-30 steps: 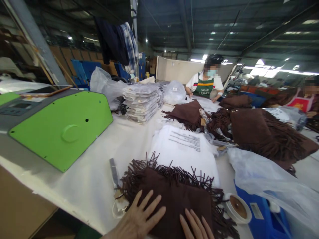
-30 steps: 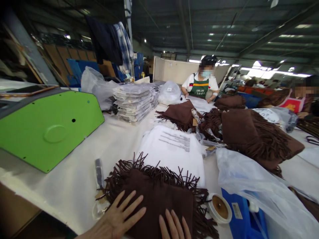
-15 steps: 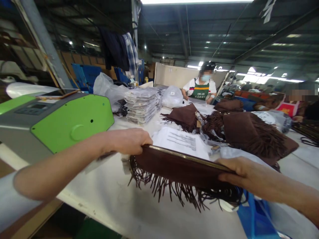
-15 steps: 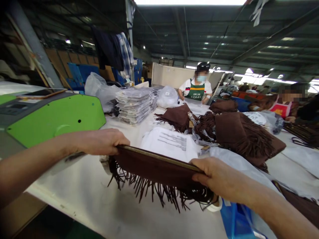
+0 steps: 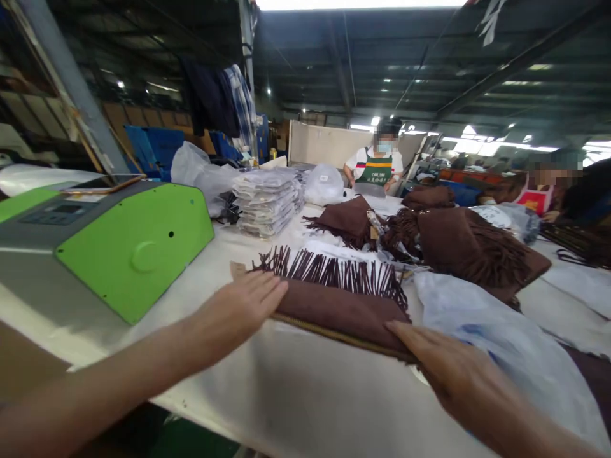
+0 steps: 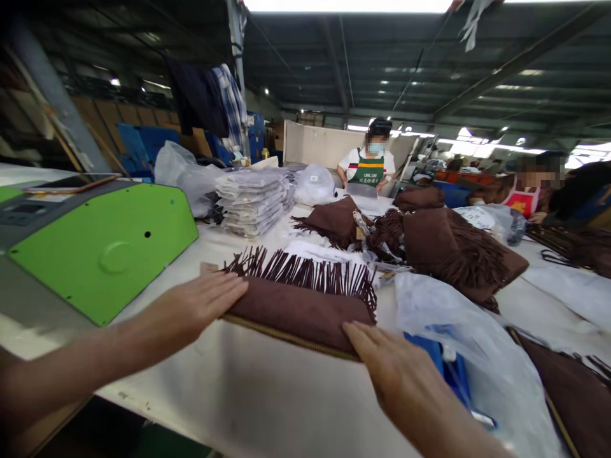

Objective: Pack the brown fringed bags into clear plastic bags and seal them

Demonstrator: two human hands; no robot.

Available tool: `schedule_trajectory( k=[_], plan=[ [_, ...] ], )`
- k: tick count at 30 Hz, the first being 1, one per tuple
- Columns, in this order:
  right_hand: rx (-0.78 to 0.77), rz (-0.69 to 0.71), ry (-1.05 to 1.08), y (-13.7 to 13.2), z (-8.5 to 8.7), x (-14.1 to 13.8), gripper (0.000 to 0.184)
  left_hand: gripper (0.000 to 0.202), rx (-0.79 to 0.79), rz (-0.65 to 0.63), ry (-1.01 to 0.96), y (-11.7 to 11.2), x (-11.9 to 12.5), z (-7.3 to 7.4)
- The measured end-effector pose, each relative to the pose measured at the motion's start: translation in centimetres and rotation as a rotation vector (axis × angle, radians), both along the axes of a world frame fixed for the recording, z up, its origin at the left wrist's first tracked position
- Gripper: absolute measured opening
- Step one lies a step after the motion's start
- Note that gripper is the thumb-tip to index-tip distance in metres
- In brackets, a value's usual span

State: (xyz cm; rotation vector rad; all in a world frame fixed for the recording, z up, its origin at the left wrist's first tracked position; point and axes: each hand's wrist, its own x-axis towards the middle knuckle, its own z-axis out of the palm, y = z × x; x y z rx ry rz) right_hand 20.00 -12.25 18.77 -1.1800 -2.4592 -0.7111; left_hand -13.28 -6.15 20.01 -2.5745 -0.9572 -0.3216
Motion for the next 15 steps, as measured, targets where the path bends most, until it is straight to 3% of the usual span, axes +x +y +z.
schedule_trajectory(
  k=[1,2,4,6,7,9,11,13,15],
  plan=[
    [0.04,-0.045,-0.045,-1.6,-2.6,-0.3,0.053,0.053,0.104,-0.031,-0.044,-1.7,-0.5,-3.2],
    [0.134,0.003,-0.091,-3.2,-5.3,-0.8,0.05,0.053,0.16,-0.055,-0.075,-3.3,-1.0,-6.6],
    [0.182,0.044,-0.215,-5.8,-10.5,-1.7,0.041,0.057,0.159,-0.052,-0.085,-6.2,-2.0,-13.0],
    [0.222,0.013,-0.23,-7.6,-14.5,-2.4,0.036,0.062,0.159,-0.025,-0.07,-8.1,-3.0,-17.6],
    [0.216,-0.01,-0.228,-8.2,-15.9,-2.5,0.035,0.064,0.151,-0.002,-0.062,-8.6,-3.4,-19.0],
    [0.201,-0.038,-0.196,-8.8,-17.5,-2.5,0.035,0.064,0.12,0.035,-0.063,-9.0,-3.4,-20.1],
    [0.178,-0.042,-0.13,-8.8,-18.2,-2.5,0.035,0.063,0.123,0.051,-0.114,-8.8,-2.2,-20.0],
    [0.227,-0.106,0.083,-8.6,-18.9,-3.0,0.038,0.061,0.171,-0.024,-0.187,-8.7,0.8,-19.8],
    [0.317,-0.185,0.353,-8.6,-19.5,-3.9,0.041,0.056,0.225,-0.182,-0.263,-8.9,5.1,-20.0]
  ],
)
